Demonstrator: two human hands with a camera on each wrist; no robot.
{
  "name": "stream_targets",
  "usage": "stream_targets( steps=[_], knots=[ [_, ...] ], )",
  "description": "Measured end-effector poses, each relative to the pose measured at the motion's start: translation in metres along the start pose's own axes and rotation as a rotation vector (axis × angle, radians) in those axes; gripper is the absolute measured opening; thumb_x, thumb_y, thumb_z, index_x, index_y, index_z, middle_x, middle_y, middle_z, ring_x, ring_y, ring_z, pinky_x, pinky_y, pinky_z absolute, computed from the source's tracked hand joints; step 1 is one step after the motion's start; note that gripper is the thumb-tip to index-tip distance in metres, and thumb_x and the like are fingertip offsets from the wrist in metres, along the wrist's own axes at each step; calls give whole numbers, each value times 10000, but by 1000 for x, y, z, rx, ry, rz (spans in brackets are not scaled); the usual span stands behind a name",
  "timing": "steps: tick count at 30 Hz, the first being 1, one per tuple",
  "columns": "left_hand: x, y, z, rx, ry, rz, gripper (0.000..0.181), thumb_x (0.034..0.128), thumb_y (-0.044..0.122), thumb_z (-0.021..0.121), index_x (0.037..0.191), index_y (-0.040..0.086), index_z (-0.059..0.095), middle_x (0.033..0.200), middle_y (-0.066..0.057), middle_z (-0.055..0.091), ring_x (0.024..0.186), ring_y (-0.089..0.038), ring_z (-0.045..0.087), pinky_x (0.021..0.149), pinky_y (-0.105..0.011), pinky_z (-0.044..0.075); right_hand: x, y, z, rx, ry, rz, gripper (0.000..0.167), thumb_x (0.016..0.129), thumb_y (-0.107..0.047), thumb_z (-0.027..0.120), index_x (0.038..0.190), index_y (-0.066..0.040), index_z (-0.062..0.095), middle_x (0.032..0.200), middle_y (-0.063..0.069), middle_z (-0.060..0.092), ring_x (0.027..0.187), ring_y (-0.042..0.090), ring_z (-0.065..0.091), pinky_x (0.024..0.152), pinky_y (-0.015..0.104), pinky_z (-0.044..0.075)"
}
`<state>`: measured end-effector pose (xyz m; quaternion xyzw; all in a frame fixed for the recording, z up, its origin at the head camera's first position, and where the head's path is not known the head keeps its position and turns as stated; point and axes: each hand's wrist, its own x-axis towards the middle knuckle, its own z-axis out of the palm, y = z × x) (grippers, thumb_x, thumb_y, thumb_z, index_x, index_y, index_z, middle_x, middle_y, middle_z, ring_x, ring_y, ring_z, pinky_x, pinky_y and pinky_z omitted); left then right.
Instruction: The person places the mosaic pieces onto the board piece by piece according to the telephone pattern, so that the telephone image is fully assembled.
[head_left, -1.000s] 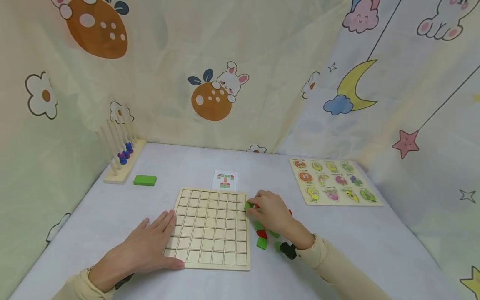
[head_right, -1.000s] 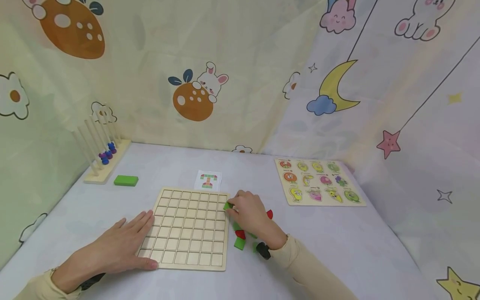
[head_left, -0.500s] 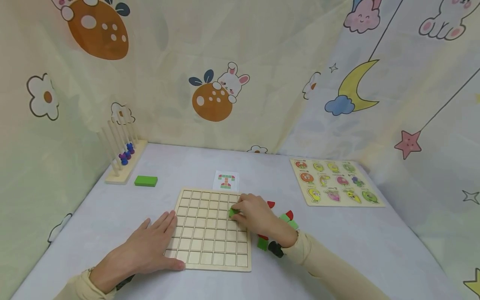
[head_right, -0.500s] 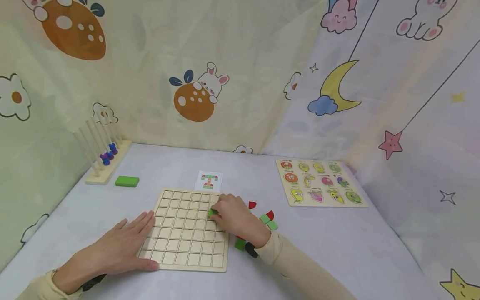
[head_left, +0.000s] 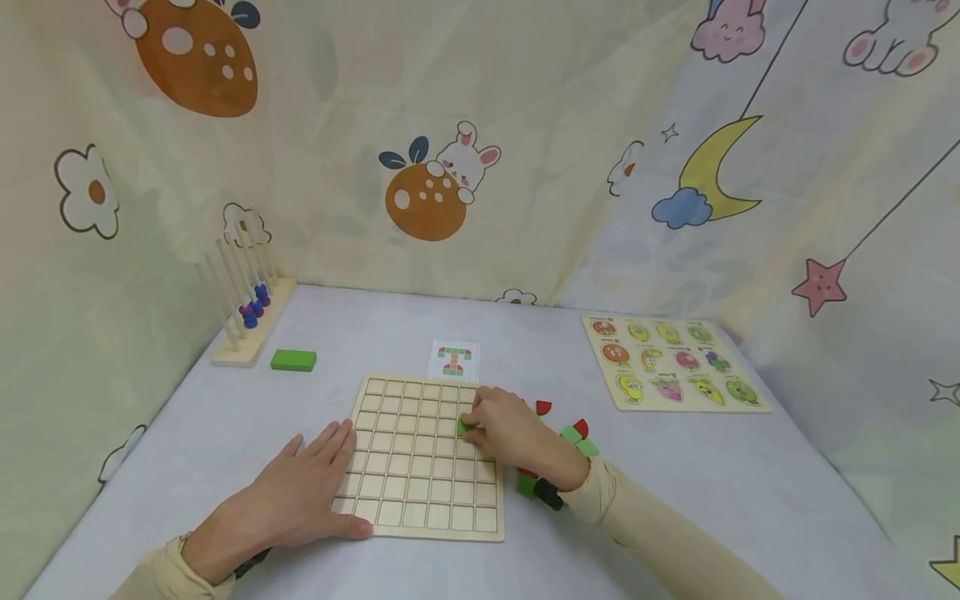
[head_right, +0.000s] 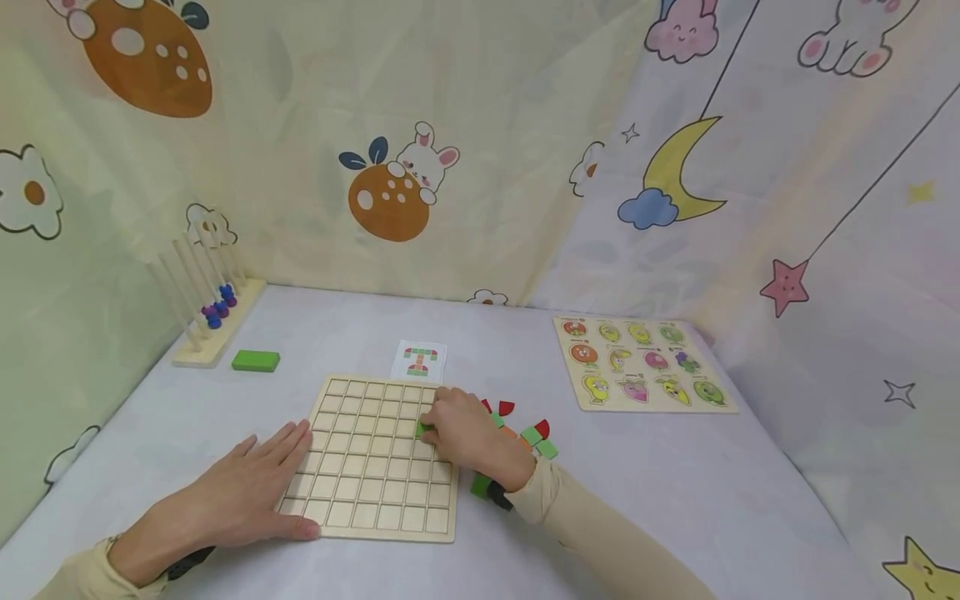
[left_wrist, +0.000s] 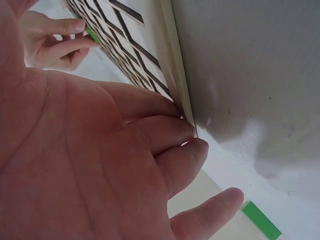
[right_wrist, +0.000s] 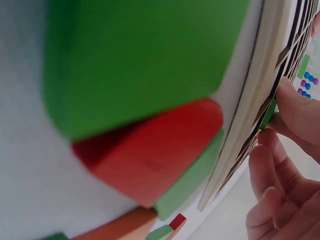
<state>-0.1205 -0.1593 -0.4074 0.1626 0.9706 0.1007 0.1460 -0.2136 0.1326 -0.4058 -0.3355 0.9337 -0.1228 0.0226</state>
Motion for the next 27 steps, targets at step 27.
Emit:
stream_targets(
  steps=[27],
  knots=[
    [-1,1,-1,-11,-6,1,1323,700,831,702,1552,-104,317,1671,-271,251,1557,-455,249,1180,-752,194,-30,72,-26,-49,82,526,383,884,-432,791,711,-98,722,583,-34,539,563,143,509,519,247,364]
  ],
)
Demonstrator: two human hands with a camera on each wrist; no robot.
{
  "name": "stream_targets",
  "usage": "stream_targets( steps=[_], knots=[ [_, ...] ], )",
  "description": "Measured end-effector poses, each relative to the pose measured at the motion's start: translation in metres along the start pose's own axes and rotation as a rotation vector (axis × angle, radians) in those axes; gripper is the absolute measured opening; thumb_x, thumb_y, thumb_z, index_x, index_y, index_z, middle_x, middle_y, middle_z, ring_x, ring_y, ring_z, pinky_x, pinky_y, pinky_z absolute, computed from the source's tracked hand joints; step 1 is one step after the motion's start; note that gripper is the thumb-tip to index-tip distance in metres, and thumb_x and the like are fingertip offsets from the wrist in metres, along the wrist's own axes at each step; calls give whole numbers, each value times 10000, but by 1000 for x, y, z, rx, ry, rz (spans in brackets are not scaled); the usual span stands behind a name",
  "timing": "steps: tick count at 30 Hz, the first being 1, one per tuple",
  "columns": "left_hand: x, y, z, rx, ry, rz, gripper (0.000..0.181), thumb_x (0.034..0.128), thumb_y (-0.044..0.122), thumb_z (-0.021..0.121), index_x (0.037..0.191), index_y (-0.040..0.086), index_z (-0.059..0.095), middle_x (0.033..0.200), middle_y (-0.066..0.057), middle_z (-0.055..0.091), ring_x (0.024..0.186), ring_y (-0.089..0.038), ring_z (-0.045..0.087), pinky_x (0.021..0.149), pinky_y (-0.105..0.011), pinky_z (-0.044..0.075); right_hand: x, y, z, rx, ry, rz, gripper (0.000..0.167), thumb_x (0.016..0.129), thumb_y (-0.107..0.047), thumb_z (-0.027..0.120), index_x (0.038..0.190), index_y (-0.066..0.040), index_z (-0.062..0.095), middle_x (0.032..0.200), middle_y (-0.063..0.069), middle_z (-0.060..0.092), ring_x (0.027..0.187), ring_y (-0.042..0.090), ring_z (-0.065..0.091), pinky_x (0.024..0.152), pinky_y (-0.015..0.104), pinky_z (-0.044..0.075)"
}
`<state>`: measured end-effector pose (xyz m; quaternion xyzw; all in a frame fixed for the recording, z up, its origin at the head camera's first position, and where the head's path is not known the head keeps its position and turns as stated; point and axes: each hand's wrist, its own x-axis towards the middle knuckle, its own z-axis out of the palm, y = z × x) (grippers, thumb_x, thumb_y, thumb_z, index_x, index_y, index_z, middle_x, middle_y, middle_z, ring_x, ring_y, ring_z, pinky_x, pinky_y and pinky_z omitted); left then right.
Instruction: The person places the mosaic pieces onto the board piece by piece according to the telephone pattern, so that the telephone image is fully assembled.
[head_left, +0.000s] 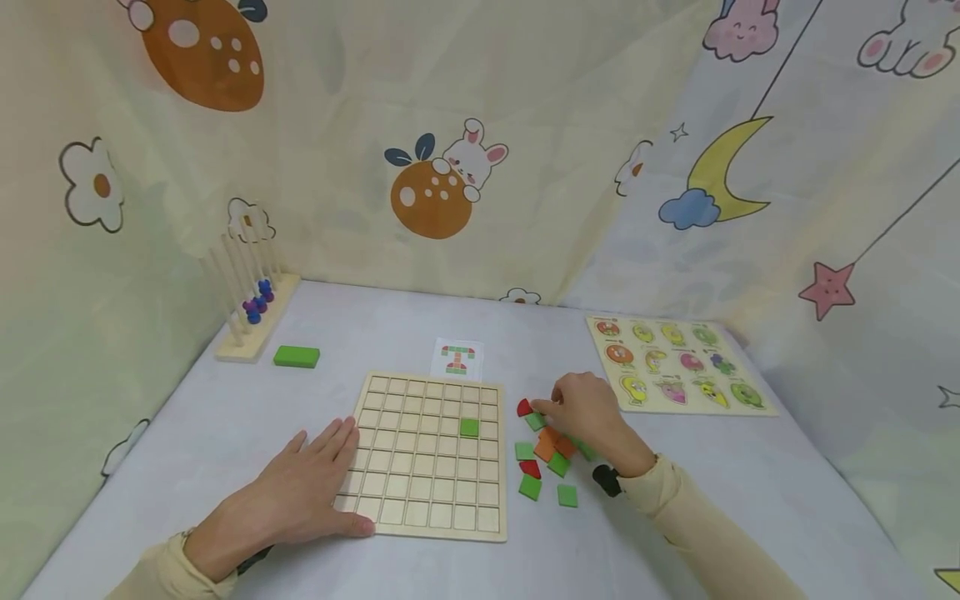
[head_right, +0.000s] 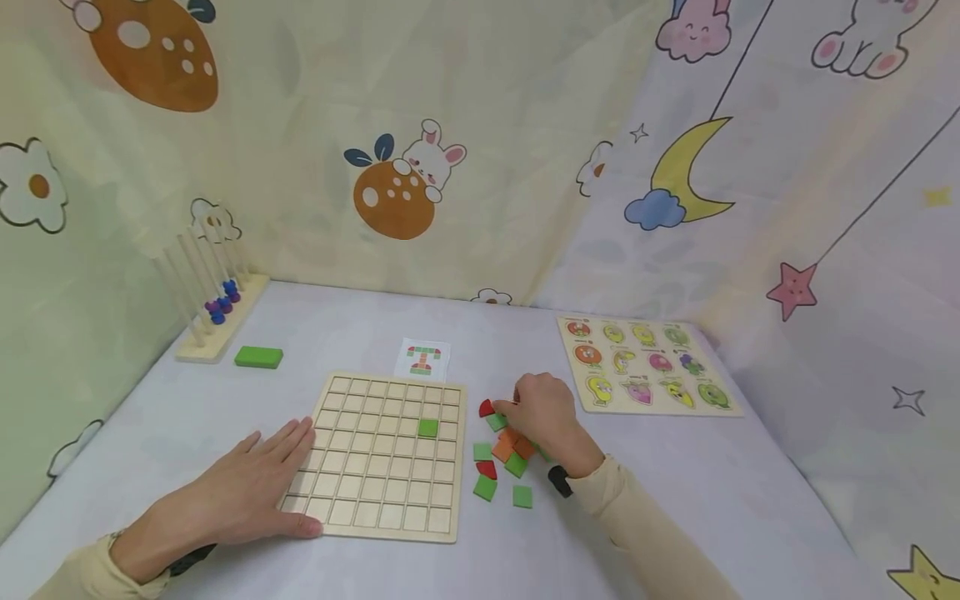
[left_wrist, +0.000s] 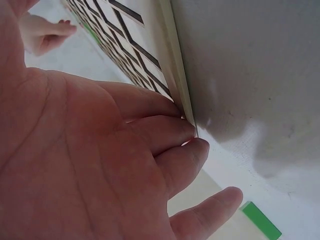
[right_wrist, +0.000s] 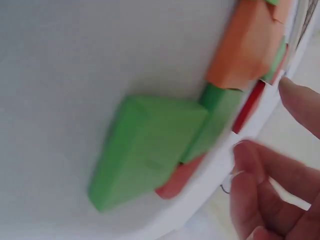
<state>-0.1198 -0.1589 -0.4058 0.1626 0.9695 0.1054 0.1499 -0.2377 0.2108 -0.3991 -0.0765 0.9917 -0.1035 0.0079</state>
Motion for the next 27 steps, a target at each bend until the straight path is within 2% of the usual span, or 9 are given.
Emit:
stream_targets(
  steps=[3,6,10,13,16,21,27],
  knots=[
    [0,0,-1,-3,-2,-4,1323,698,829,706,1551,-105,318,1671,-272,251,1557,-457,247,1180,-753,192,1,3,2,-33,-24,16,415,883,-448,788,678,-97,705,545,-27,488,531,148,490,492,245,328],
    [0,0,0,-6,-1,-1,1323,697,831,705,1550,-106,320,1669,-274,253,1555,-460,249,1179,-753,194,1,1,3,-36,-26,-5,333,906,-376,782,743,-86,762,588,-24,577,564,145,519,517,250,391],
    [0,0,1,-6,3,9,1323,701,835,696,1551,-105,318,1670,-273,252,1553,-461,253,1176,-754,203,2,1,3,-8,-23,-77,149,906,-216,782,867,-75,809,780,15,735,711,157,608,658,312,532],
    [-1,-1,1,-2,7,15,1320,705,835,693,1552,-105,315,1670,-273,251,1553,-461,256,1174,-753,208,3,3,4,35,-41,-133,68,897,-111,765,928,-72,812,923,45,774,825,181,632,758,357,571],
    [-1,-1,2,1,10,18,1319,706,833,693,1551,-107,316,1669,-275,253,1551,-462,259,1173,-752,211,3,6,5,69,-65,-162,77,897,-61,750,951,-62,805,973,70,775,851,191,619,757,344,562],
    [-1,0,0,-2,2,14,1317,708,833,693,1551,-107,316,1671,-276,247,1553,-463,253,1179,-751,201,3,9,7,88,-68,-162,98,898,-72,769,984,-44,806,1018,100,764,833,179,608,718,302,536],
    [-1,0,-1,-7,-4,10,1313,711,823,700,1552,-107,312,1673,-274,242,1555,-464,246,1183,-751,191,2,9,9,20,-25,-165,127,886,-92,789,1004,-49,803,954,69,714,842,182,606,782,353,564]
  ],
)
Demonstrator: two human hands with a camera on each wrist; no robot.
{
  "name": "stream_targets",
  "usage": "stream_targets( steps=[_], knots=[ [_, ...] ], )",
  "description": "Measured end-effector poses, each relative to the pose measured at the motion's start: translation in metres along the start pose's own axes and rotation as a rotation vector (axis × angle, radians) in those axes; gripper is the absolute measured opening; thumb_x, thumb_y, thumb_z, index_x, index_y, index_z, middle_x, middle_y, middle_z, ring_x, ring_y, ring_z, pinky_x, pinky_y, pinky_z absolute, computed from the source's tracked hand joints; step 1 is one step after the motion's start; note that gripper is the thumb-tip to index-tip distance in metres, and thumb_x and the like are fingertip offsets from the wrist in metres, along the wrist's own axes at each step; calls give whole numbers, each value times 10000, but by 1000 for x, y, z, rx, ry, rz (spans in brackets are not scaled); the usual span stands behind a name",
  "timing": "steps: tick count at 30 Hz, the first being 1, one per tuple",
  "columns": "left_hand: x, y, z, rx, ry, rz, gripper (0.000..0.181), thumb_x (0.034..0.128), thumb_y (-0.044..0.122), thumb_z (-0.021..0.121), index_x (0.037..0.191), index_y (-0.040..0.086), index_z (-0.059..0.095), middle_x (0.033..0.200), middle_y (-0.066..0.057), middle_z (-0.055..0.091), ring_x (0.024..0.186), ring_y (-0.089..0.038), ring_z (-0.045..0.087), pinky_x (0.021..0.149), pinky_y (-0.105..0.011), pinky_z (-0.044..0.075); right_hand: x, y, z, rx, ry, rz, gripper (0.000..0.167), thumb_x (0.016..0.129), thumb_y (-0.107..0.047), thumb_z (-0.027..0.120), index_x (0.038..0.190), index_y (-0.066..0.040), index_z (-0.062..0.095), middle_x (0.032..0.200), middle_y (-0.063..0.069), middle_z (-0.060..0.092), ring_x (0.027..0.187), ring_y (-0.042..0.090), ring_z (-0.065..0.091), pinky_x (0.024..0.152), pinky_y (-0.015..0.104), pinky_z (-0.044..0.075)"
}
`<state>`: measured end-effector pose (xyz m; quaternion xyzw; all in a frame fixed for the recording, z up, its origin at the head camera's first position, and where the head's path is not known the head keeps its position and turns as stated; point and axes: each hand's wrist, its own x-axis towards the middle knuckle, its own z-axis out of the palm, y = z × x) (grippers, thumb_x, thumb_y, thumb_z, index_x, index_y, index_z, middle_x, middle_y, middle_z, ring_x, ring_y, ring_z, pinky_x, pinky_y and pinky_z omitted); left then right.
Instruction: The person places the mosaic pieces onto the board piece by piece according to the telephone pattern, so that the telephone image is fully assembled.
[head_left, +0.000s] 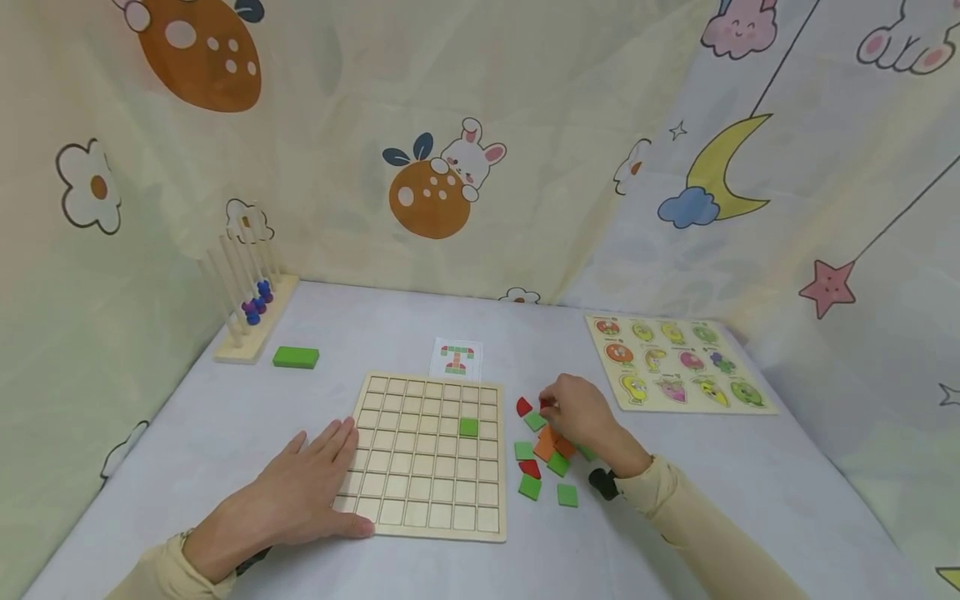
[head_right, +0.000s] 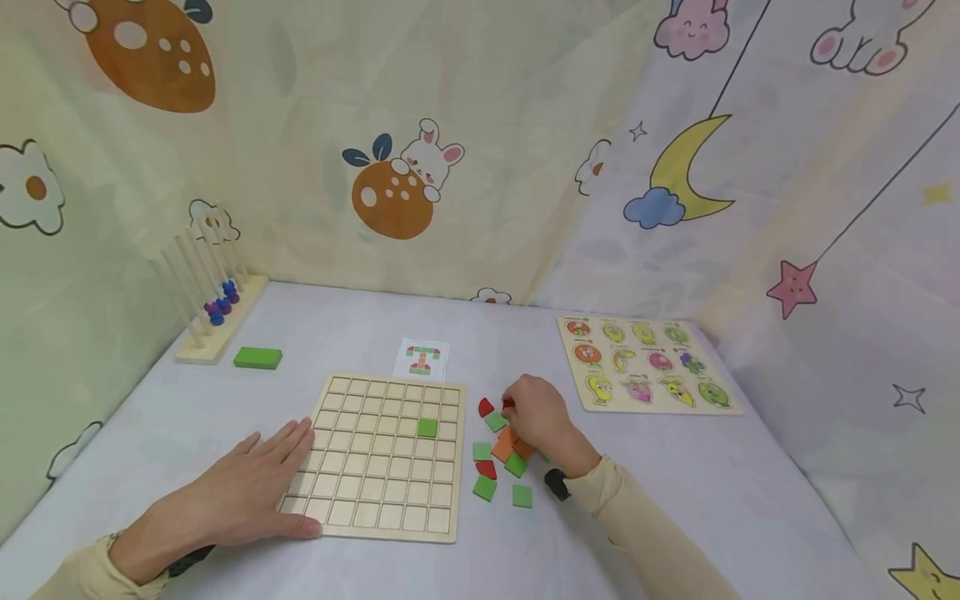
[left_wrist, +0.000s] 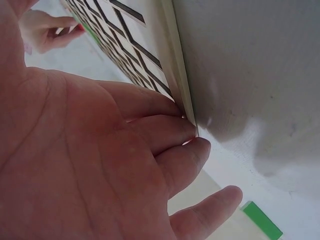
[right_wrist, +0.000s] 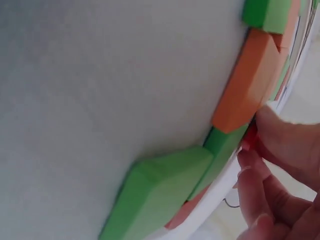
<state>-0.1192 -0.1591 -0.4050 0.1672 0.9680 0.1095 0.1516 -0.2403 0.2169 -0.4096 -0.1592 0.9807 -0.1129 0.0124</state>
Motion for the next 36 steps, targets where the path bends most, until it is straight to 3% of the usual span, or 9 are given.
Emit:
stream_targets(
  steps=[5,11,19,29,36],
  knots=[
    [0,-1,0,-1,5,5,1315,712,825,698,1553,-109,308,1670,-282,241,1553,-468,248,1179,-753,197,1,-9,-2,-39,62,-11,98,882,-81,783,976,-53,793,863,51,684,783,178,555,750,341,529],
    [0,-2,1,10,10,11,1310,721,839,676,1559,-97,306,1675,-268,243,1555,-456,254,1181,-746,205,2,-43,-2,5,134,-136,133,863,-104,821,984,-53,802,863,53,708,790,170,599,741,330,532],
    [0,-2,2,16,13,5,1304,719,838,680,1554,-98,319,1672,-267,254,1554,-452,262,1180,-747,209,14,-84,3,128,83,-234,223,886,-118,802,1083,-13,797,953,106,743,819,175,630,717,303,525],
    [-1,0,1,21,22,14,1298,728,830,680,1551,-105,316,1670,-271,255,1553,-453,265,1183,-743,206,25,-89,12,119,3,-276,126,912,-173,784,997,-86,819,919,61,752,840,165,647,710,276,503],
    [-2,0,1,19,26,16,1293,727,820,690,1547,-110,321,1664,-277,264,1548,-458,273,1181,-743,211,28,-90,13,93,-38,-293,90,932,-169,763,971,-112,821,866,45,740,773,124,557,691,269,448]
  ],
)
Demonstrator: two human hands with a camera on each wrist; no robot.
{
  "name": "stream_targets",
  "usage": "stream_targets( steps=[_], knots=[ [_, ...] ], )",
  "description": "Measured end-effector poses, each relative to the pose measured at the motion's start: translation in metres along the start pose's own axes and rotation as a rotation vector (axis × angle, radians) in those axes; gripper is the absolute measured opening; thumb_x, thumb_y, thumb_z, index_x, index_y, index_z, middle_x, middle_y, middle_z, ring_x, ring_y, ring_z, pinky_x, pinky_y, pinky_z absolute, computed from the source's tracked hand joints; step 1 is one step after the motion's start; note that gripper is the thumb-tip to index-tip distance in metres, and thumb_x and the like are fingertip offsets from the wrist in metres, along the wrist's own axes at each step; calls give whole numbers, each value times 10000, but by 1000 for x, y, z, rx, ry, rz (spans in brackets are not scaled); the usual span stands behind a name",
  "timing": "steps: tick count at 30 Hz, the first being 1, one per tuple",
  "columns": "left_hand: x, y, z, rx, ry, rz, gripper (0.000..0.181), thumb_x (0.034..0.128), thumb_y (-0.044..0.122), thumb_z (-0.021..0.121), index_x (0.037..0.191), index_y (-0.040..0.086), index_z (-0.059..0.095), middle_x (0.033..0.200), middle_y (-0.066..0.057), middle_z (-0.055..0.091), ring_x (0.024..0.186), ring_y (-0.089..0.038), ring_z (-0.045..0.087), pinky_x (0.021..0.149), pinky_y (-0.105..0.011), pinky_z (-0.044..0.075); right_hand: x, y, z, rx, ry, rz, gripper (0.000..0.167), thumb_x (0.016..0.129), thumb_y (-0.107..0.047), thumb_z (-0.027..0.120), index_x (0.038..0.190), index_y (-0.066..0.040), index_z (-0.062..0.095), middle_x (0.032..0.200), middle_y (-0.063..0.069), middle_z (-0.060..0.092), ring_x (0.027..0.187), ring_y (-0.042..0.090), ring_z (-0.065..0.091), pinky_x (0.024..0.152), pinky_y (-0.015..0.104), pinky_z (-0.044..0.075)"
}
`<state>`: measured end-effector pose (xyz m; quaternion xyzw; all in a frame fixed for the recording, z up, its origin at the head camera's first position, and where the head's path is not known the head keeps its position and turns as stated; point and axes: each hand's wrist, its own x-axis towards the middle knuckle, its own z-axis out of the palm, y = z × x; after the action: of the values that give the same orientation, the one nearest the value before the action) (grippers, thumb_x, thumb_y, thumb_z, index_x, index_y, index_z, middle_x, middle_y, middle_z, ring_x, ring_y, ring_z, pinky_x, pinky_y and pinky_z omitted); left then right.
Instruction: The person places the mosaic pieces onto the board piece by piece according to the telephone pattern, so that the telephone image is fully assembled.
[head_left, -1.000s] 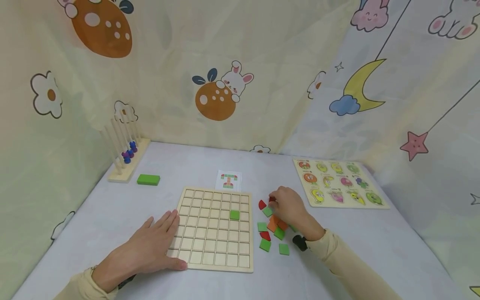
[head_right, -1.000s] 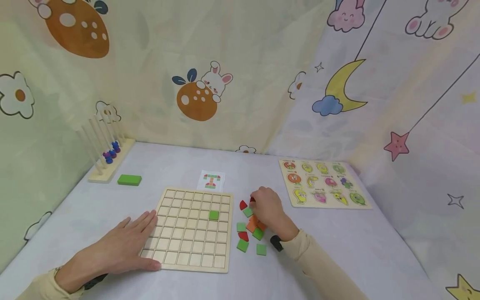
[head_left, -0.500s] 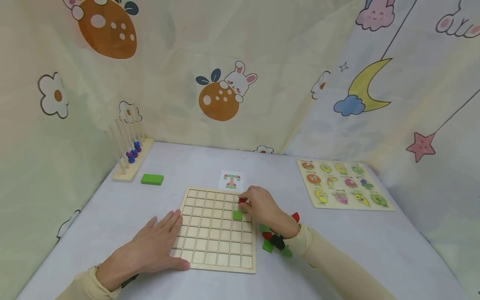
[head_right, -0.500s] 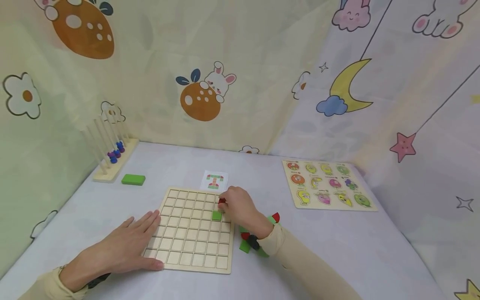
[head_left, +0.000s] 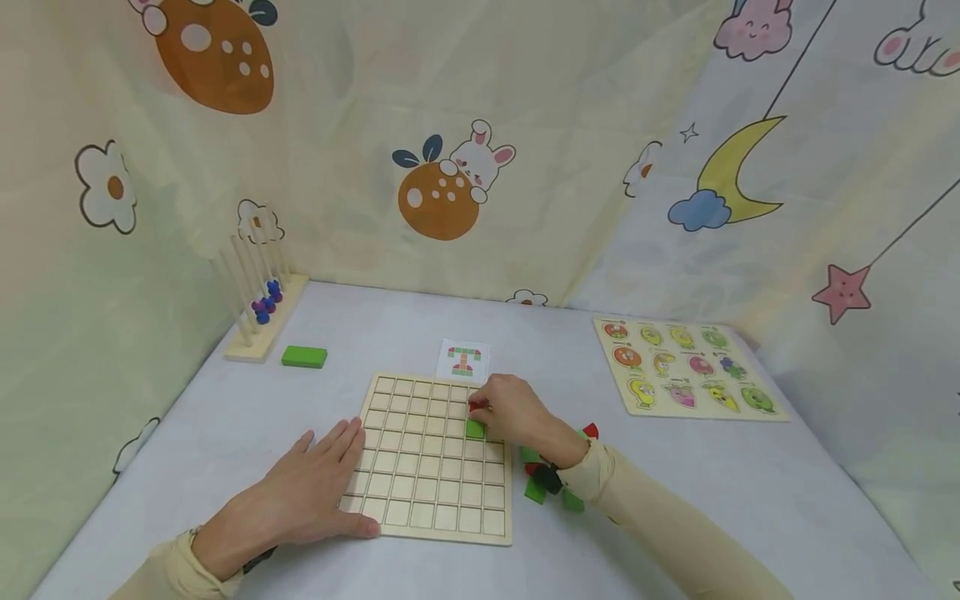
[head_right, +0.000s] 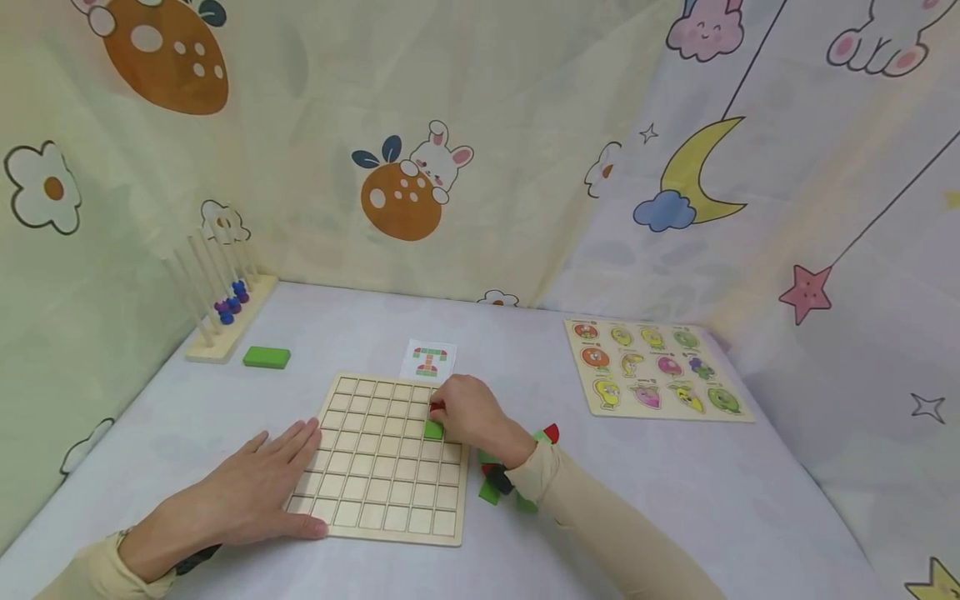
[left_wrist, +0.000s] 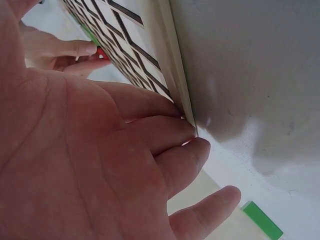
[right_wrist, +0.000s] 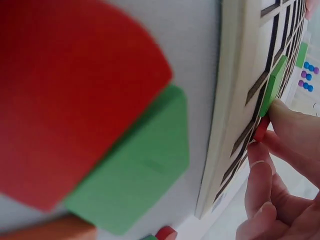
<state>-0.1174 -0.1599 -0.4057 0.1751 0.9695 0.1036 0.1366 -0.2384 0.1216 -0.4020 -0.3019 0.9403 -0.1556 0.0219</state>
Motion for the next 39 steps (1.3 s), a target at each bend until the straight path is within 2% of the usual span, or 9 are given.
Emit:
stream_targets(
  steps=[4,10,15,20,23,29,34,39],
  knots=[
    [0,0,-1,-3,-3,-7,1299,722,824,690,1548,-107,320,1664,-275,266,1548,-457,273,1182,-743,209,1,1,-1,14,-29,4,73,941,-157,751,941,-121,814,896,55,759,739,113,502,653,230,393],
    [1,-1,0,-1,-9,-10,1316,714,850,668,1556,-98,313,1670,-263,262,1553,-448,268,1180,-742,215,0,3,-2,118,-39,52,207,922,-76,753,1124,-49,795,1105,105,791,769,95,529,606,185,372],
    [1,-2,1,2,-12,-11,1322,713,860,658,1560,-93,308,1674,-254,261,1557,-440,266,1183,-737,217,0,4,-1,144,-42,48,224,917,-59,752,1140,-60,783,1086,101,795,763,95,552,576,172,357],
    [2,-2,1,1,-14,-10,1326,711,865,653,1560,-93,307,1674,-254,260,1557,-440,265,1183,-737,218,1,5,-1,176,-33,91,211,903,-76,772,1112,-75,800,1085,90,799,903,152,687,598,172,420],
    [2,-2,2,1,-12,-8,1321,713,857,661,1558,-96,310,1672,-257,262,1555,-443,267,1181,-739,219,1,6,-1,179,-35,102,203,901,-83,776,1102,-74,804,1071,88,801,923,177,703,606,177,437],
    [2,-1,1,2,-21,-27,1320,711,860,660,1565,-83,307,1680,-240,256,1564,-427,257,1196,-726,209,2,6,-1,184,-53,110,213,909,-82,769,1120,-78,797,1077,91,798,852,133,650,578,177,401],
    [2,-1,1,3,-16,-11,1321,714,861,655,1557,-97,313,1672,-260,258,1556,-445,264,1185,-737,214,1,6,-3,203,-64,132,225,917,-99,765,1139,-66,789,1118,95,791,801,98,623,555,173,383],
    [1,-2,0,5,-8,5,1314,722,858,649,1555,-100,313,1671,-263,259,1553,-448,269,1178,-738,225,-1,9,-9,186,-30,145,237,940,-122,742,1167,-64,782,1086,76,784,698,100,571,559,193,415]
  ],
)
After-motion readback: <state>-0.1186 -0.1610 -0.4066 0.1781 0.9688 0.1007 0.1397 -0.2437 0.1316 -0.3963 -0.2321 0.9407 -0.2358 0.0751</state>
